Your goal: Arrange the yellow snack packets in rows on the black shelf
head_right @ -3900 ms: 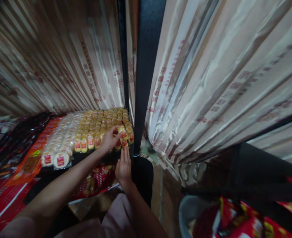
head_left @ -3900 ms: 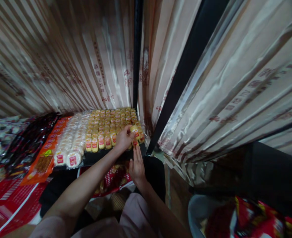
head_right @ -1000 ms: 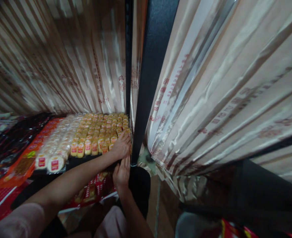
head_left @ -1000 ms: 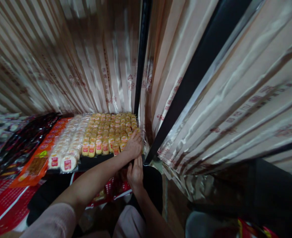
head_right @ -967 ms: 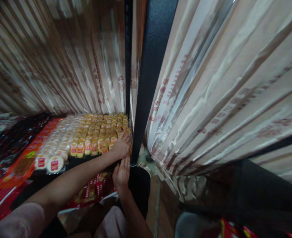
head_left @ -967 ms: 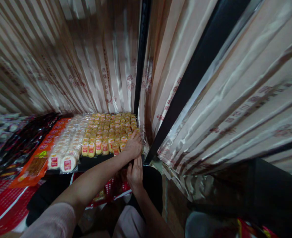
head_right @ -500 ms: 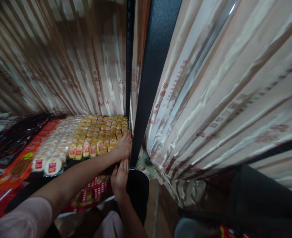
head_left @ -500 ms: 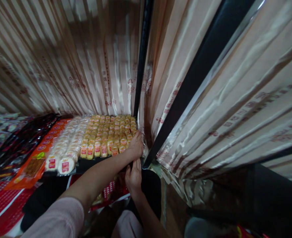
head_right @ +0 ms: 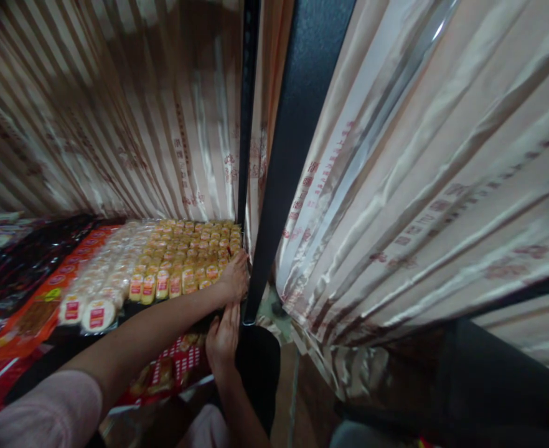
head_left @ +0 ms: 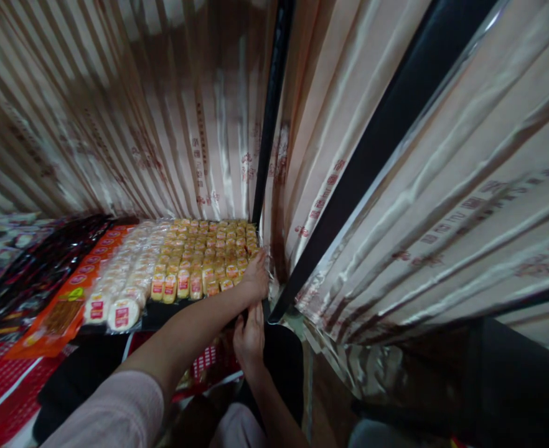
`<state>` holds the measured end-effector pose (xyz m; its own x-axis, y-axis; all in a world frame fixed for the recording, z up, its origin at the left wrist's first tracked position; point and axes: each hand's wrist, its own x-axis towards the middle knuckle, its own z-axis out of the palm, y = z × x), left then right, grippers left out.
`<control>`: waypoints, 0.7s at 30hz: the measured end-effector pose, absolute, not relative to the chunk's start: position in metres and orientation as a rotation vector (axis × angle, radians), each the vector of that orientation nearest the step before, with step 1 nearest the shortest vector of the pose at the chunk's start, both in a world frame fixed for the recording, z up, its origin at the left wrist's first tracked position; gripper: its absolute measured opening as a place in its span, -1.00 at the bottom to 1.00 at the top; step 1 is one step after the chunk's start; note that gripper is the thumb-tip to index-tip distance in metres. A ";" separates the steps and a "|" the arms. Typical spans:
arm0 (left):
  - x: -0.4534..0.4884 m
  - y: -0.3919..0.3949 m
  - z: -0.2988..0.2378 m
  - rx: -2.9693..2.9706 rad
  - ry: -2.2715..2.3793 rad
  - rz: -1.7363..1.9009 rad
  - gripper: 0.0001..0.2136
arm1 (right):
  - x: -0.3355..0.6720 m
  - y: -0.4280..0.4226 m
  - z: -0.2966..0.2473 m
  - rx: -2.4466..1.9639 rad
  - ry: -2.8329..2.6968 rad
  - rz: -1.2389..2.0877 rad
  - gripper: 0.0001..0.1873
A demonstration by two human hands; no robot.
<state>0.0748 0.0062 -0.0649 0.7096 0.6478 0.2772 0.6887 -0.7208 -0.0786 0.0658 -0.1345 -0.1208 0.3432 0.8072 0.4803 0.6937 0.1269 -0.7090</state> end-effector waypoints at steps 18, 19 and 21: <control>0.086 0.020 -0.082 -2.655 -1.020 -0.127 -0.84 | 0.072 -0.135 -0.124 -1.587 -1.394 0.141 -0.45; 0.085 0.020 -0.082 -2.659 -1.021 -0.134 -0.87 | 0.072 -0.135 -0.124 -1.589 -1.396 0.142 -0.45; 0.083 0.019 -0.080 -2.669 -1.005 -0.136 -0.92 | 0.073 -0.135 -0.125 -1.592 -1.395 0.143 -0.45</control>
<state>0.0832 0.0186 -0.0801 0.7526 0.6315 0.1866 0.6584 -0.7163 -0.2313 0.0727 -0.1353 -0.1246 0.3349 0.8089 0.4832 0.6943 0.1348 -0.7069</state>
